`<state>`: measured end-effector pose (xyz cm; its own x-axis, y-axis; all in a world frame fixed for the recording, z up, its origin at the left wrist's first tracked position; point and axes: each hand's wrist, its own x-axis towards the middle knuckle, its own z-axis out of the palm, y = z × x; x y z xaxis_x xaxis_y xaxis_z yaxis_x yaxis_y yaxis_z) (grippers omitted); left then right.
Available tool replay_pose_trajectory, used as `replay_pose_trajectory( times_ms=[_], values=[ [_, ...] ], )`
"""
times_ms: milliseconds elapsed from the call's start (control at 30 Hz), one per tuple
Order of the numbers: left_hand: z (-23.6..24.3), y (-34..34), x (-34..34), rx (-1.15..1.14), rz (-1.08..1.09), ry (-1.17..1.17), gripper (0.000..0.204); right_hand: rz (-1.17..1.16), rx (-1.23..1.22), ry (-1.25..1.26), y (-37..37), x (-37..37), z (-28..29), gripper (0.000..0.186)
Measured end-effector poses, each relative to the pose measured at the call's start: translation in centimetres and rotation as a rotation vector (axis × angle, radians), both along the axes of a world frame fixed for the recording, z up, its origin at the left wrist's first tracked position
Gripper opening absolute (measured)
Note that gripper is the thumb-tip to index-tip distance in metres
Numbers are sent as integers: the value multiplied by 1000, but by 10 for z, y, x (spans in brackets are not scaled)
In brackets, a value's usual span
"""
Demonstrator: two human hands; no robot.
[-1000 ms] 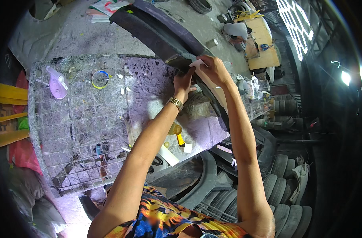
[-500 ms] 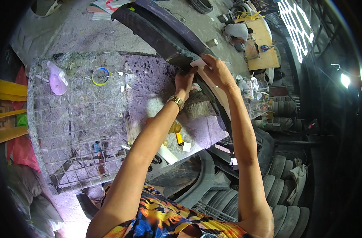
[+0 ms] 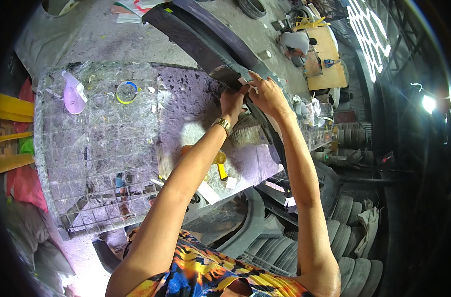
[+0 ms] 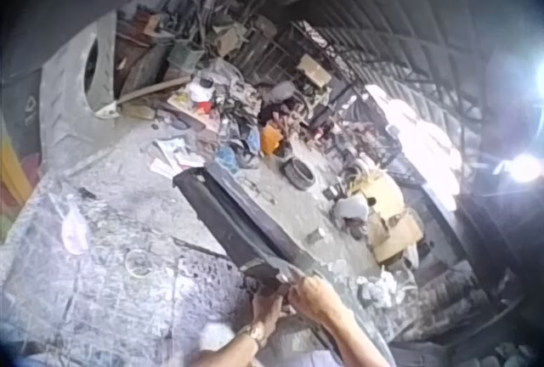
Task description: Measuring, cutting, and applying tape/paper to a car bumper for body work.
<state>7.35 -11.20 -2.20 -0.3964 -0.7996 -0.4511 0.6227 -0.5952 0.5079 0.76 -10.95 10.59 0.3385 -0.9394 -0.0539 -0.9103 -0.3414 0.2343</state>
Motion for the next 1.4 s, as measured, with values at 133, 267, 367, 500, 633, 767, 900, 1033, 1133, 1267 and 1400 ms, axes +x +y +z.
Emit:
replay_pose_trajectory(
  times_ms=[133, 267, 367, 500, 633, 767, 900, 1033, 1133, 1267, 1400],
  values=[
    [-20, -8, 3, -5, 27, 15, 50, -59, -9, -29, -6, 19, 4, 53],
    [-19, -11, 2, 60, 3, 60, 54, -145, 73, -171, -11, 23, 2, 57],
    [-18, -11, 3, 40, 2, 70, 55, -150, 106, -190, -9, 23, 0, 58],
    [-20, -12, 12, 26, 1, 91, 55, -139, 113, -103, -8, 31, -4, 60],
    [-4, -5, 15, 22, -19, 122, 56, -77, 23, 2, -2, 28, -10, 61],
    [-11, -6, 15, 19, -4, 141, 55, -74, 55, 16, -1, 38, -2, 59],
    [-23, -15, 14, 50, -19, 90, 53, -175, 101, -152, -9, 38, -1, 58],
    [-12, -11, 11, 48, -71, 129, 53, -160, 148, -159, -9, 30, 4, 59],
    [-14, -11, 13, 31, -55, 133, 52, -171, 140, -99, -10, 38, 2, 60],
    [-18, -9, 12, 31, -43, 136, 47, -161, 124, -289, -10, 22, 7, 62],
    [-17, -6, 12, -60, -30, 28, 36, -230, 152, -264, -4, 19, 19, 64]
  ],
)
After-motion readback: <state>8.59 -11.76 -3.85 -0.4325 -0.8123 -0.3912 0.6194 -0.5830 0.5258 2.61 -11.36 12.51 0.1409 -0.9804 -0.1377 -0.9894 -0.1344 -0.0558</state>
